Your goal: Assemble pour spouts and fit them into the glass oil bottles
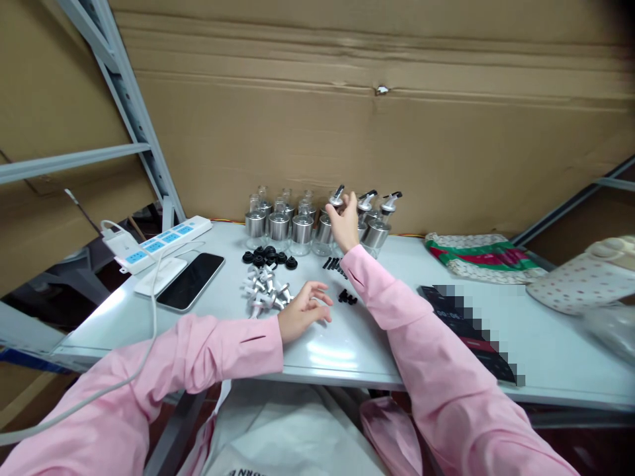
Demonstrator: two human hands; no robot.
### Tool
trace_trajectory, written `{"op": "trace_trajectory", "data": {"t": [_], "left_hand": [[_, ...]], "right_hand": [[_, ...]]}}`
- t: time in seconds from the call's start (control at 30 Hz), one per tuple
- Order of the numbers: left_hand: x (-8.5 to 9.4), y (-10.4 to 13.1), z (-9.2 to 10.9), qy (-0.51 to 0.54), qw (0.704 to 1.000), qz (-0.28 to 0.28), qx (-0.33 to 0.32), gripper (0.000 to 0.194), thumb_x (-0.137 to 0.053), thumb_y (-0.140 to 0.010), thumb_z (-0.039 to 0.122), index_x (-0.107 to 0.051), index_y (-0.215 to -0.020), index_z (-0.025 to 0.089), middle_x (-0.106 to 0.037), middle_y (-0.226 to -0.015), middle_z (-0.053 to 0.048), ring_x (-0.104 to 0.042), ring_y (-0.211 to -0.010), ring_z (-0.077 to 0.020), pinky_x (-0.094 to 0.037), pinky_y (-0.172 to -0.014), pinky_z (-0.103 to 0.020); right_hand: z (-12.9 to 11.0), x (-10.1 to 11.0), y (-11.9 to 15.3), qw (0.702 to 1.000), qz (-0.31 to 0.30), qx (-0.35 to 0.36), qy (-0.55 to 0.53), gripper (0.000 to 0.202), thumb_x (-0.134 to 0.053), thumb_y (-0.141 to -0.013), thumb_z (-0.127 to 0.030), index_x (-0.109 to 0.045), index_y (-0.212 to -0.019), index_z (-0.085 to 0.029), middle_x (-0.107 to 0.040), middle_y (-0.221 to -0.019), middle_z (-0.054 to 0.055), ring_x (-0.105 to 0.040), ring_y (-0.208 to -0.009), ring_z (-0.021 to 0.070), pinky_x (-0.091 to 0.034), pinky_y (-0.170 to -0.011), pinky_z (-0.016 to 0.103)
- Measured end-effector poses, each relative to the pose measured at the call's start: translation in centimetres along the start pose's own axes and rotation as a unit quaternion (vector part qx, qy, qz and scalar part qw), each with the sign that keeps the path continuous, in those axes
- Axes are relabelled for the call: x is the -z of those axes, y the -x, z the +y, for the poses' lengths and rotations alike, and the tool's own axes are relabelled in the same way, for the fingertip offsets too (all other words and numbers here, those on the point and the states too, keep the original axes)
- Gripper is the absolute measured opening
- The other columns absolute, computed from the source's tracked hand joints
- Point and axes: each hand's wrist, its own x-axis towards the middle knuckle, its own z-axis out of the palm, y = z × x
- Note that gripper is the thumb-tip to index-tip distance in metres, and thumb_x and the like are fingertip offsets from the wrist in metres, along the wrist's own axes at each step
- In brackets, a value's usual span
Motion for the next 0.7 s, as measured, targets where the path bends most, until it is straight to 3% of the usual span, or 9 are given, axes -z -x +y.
{"op": "trace_trajectory", "data": {"t": [0.07, 0.1, 0.13, 0.17, 0.23, 0.3, 0.37, 0.5, 0.7], "left_hand": [[0.0, 0.0, 0.0, -0.002, 1.0, -0.012, 0.004, 0.032, -0.058, -0.07, 0.018, -0.044, -0.098, 0.017, -0.053, -0.086, 0.0, -0.057, -0.065, -0.0088, -0.042, -0.067, -0.027], [0.0, 0.0, 0.0, -0.01, 1.0, -0.027, 0.006, 0.028, -0.058, -0.069, 0.018, -0.047, -0.094, 0.015, -0.054, -0.083, 0.0, -0.057, -0.065, -0.0089, -0.041, -0.068, -0.027], [0.0, 0.0, -0.1, -0.019, 0.999, -0.044, 0.007, 0.023, -0.058, -0.069, 0.018, -0.049, -0.09, 0.014, -0.056, -0.079, -0.001, -0.056, -0.065, -0.009, -0.041, -0.068, -0.027], [0.0, 0.0, -0.1, -0.025, 0.998, -0.057, 0.007, 0.019, -0.059, -0.069, 0.019, -0.051, -0.085, 0.013, -0.057, -0.075, -0.001, -0.056, -0.065, -0.0092, -0.041, -0.068, -0.027], [0.0, 0.0, -0.1, -0.018, 0.998, -0.061, 0.001, 0.016, -0.059, -0.069, 0.02, -0.052, -0.081, 0.012, -0.058, -0.069, -0.001, -0.055, -0.062, -0.0097, -0.042, -0.067, -0.027], [0.0, -0.1, -0.1, 0.005, 0.999, -0.043, -0.002, 0.018, -0.06, -0.068, 0.022, -0.053, -0.08, 0.011, -0.058, -0.065, 0.0, -0.056, -0.059, -0.0102, -0.042, -0.064, -0.027], [0.0, -0.1, -0.1, 0.016, 0.999, -0.032, 0.007, 0.019, -0.061, -0.066, 0.022, -0.054, -0.08, 0.01, -0.058, -0.064, 0.0, -0.056, -0.057, -0.0103, -0.043, -0.063, -0.027], [0.0, 0.0, 0.1, 0.01, 0.999, -0.038, 0.026, 0.015, -0.062, -0.065, 0.019, -0.056, -0.076, 0.01, -0.058, -0.063, 0.0, -0.055, -0.057, -0.0095, -0.042, -0.062, -0.026], [-0.2, 0.0, 0.2, 0.008, 0.999, -0.032, 0.033, 0.022, -0.065, -0.064, 0.021, -0.059, -0.082, 0.01, -0.058, -0.069, 0.0, -0.055, -0.058, -0.0087, -0.041, -0.064, -0.025]], "right_hand": [[-1.4, 0.6, 1.5, 0.997, 0.023, 0.07, 0.008, 0.06, -0.052, -0.075, -0.021, -0.03, -0.131, -0.014, -0.034, -0.138, 0.016, -0.035, -0.126, 0.0227, -0.033, -0.1, 0.04], [-2.1, 1.0, 2.4, 0.993, 0.005, 0.116, 0.015, 0.052, -0.051, -0.077, -0.019, -0.036, -0.127, -0.015, -0.041, -0.132, 0.015, -0.041, -0.121, 0.0219, -0.037, -0.096, 0.039], [-2.8, 1.4, 3.4, 0.986, -0.052, 0.158, 0.026, 0.04, -0.049, -0.079, -0.018, -0.046, -0.119, -0.016, -0.05, -0.122, 0.013, -0.048, -0.111, 0.0205, -0.041, -0.091, 0.037], [-3.4, 1.7, 4.3, 0.967, -0.151, 0.2, 0.04, 0.027, -0.048, -0.08, -0.016, -0.056, -0.106, -0.016, -0.058, -0.108, 0.011, -0.054, -0.1, 0.0193, -0.043, -0.087, 0.035], [-4.1, 2.1, 6.0, 0.892, -0.359, 0.26, 0.091, 0.015, -0.055, -0.078, -0.014, -0.064, -0.09, -0.017, -0.064, -0.092, 0.008, -0.055, -0.09, 0.019, -0.044, -0.084, 0.035], [-4.2, 2.1, 7.2, 0.828, -0.473, 0.274, 0.125, 0.014, -0.06, -0.075, -0.012, -0.066, -0.086, -0.015, -0.064, -0.09, 0.007, -0.056, -0.088, 0.0186, -0.044, -0.083, 0.033], [-3.9, 1.9, 7.9, 0.807, -0.511, 0.264, 0.134, 0.015, -0.062, -0.074, -0.012, -0.067, -0.088, -0.014, -0.063, -0.092, 0.008, -0.056, -0.087, 0.0175, -0.044, -0.082, 0.031], [-3.3, 1.4, 8.2, 0.792, -0.551, 0.236, 0.119, 0.014, -0.065, -0.073, -0.016, -0.068, -0.087, -0.015, -0.063, -0.089, 0.006, -0.059, -0.082, 0.0148, -0.045, -0.078, 0.027], [-2.9, 1.4, 8.3, 0.807, -0.558, 0.17, 0.093, 0.019, -0.066, -0.071, -0.016, -0.068, -0.09, -0.014, -0.069, -0.088, 0.005, -0.062, -0.083, 0.0145, -0.046, -0.078, 0.024]]}}
